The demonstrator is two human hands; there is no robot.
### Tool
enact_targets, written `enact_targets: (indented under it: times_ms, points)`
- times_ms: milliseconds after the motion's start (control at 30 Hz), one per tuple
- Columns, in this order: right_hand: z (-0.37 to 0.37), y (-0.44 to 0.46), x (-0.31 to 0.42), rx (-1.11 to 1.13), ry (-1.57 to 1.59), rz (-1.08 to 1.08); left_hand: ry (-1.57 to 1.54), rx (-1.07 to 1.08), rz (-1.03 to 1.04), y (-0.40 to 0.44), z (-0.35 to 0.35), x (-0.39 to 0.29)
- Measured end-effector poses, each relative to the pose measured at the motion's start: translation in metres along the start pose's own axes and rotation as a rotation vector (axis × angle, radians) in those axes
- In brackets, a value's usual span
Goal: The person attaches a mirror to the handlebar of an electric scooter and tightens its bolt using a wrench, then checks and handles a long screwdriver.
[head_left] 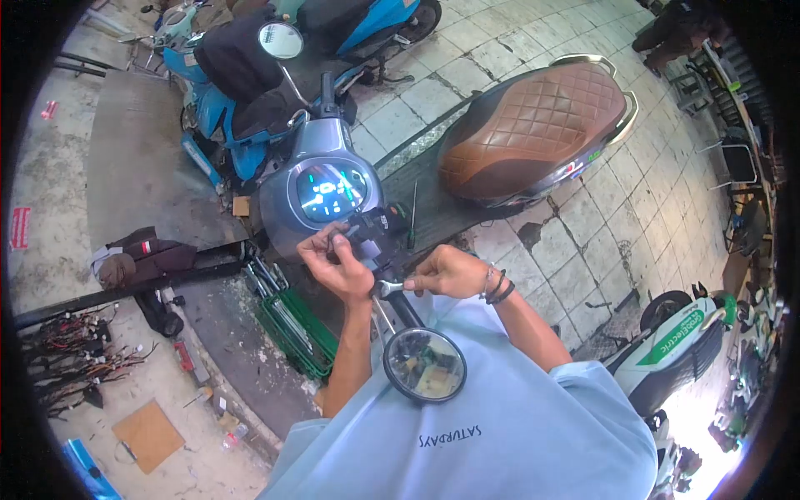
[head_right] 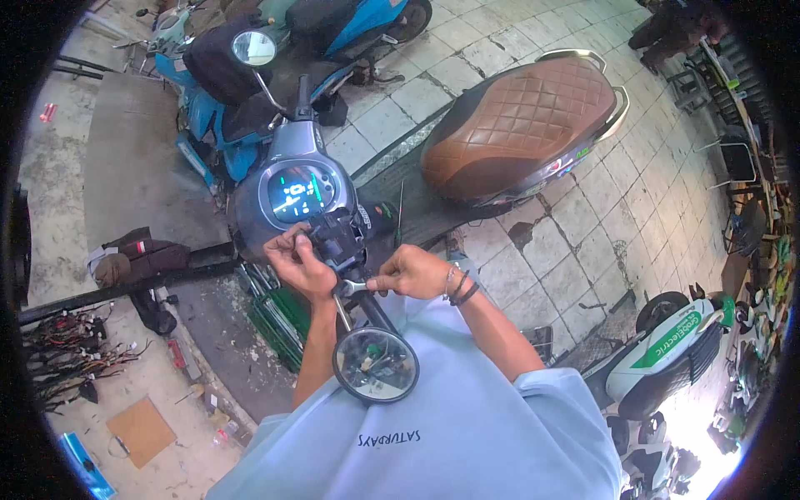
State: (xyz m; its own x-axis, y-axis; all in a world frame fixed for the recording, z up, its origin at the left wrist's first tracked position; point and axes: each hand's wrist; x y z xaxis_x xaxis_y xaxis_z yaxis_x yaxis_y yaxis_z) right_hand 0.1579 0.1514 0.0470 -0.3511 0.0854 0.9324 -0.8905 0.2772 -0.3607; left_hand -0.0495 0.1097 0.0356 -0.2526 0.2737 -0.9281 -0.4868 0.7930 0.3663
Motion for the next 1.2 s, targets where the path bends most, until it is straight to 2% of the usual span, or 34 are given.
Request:
enact_targets:
  times_ms: [200,300,433,500,533,600,633,733,800,867,900,967,1000,1133,1200]
  points:
    - [0.006,-0.004,-0.002,-0.048,-0.014,0.003,0.009,0.012,0.009,0.005,-0.001,0.004]
    - [-0.009,0.001,0.001,0.035,-0.034,-0.002,0.092,0.039,0.020,-0.001,-0.005,0.012]
    - [-0.037,0.006,0.031,0.201,-0.153,0.090,0.009,0.046,-0.063,0.001,-0.001,0.000]
    - [-0.038,0.007,0.029,0.237,-0.196,0.100,-0.032,0.128,-0.066,0.000,-0.007,-0.006]
    - [-0.035,0.008,0.018,0.197,-0.117,0.049,-0.025,0.123,-0.070,-0.004,-0.010,-0.014]
    - [-0.028,0.009,0.000,0.159,-0.038,0.001,0.135,0.310,-0.060,-0.012,-0.016,-0.033]
    - [-0.029,0.010,-0.006,0.192,0.024,0.021,0.068,0.327,-0.114,-0.020,-0.019,-0.031]
    - [-0.032,0.007,0.011,0.223,0.049,0.050,-0.017,0.221,-0.082,-0.047,-0.027,-0.034]
    - [-0.038,0.009,0.017,0.222,0.008,0.057,-0.076,0.157,-0.150,-0.074,-0.043,-0.038]
    - [-0.036,0.009,0.003,0.256,0.098,0.028,-0.088,0.241,-0.343,-0.107,-0.066,-0.033]
    - [-0.034,0.013,-0.009,0.254,0.144,0.049,-0.096,0.228,-0.338,-0.118,-0.067,-0.035]
    - [-0.034,0.012,-0.005,0.187,0.007,-0.017,-0.121,0.314,-0.525,-0.134,-0.061,-0.037]
    - [-0.032,0.006,0.002,0.176,-0.026,-0.029,-0.117,0.300,-0.534,-0.135,-0.056,-0.041]
    - [-0.038,0.015,-0.008,0.288,0.162,0.114,-0.024,0.290,-0.557,-0.132,-0.035,-0.047]
    - [-0.039,0.021,-0.018,0.306,0.191,0.076,0.042,0.239,-0.558,-0.123,-0.033,-0.050]
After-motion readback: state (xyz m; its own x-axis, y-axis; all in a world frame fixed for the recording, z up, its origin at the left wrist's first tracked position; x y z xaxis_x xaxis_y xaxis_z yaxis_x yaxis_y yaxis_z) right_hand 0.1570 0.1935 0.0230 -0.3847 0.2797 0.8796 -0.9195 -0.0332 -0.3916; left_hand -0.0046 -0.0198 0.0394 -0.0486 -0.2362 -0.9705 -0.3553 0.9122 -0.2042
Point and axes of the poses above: each hand's wrist, its own y-axis towards the middle knuckle, its own z-axis out of the palm, x = y × z, and after that the axes turned 13 degrees about x, right-handed
